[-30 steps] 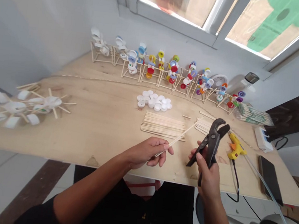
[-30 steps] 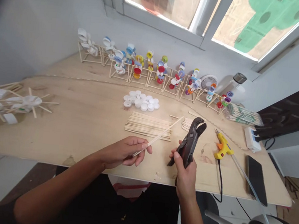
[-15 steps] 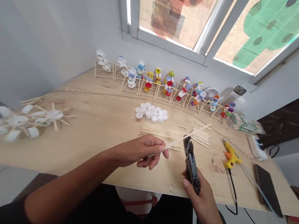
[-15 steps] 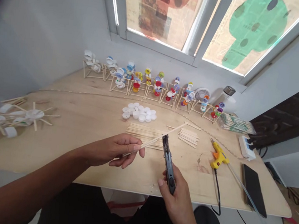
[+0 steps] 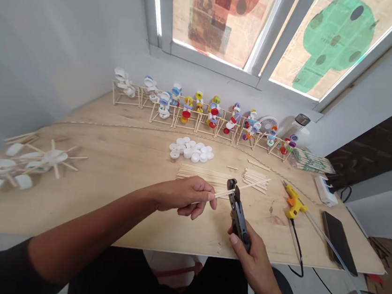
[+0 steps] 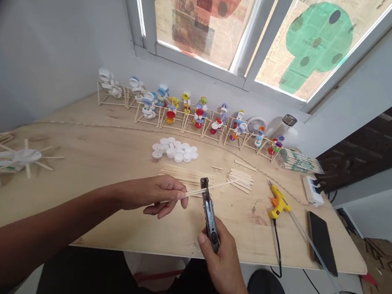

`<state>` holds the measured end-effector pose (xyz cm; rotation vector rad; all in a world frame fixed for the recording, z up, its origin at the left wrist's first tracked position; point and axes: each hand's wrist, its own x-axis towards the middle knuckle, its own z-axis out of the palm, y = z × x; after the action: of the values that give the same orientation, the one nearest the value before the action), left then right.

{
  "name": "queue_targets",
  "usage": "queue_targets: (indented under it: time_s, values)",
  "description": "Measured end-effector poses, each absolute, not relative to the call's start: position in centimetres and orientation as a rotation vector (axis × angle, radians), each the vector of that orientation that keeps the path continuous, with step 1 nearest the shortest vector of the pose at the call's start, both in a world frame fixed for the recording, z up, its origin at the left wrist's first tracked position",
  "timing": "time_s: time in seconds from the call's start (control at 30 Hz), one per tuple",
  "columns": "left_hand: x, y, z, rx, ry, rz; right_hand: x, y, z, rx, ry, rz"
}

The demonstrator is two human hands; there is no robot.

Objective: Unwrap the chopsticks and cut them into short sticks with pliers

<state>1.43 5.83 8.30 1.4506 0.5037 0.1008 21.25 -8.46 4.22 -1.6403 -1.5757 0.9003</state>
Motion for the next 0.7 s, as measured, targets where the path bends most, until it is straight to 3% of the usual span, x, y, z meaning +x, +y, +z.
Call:
queue_targets:
  time_s: [0.7]
  values:
    - [1.3, 7.3, 6.8, 1.370, 0.441, 0.037, 21.1, -8.5, 3.4, -1.709, -1.523, 0.875]
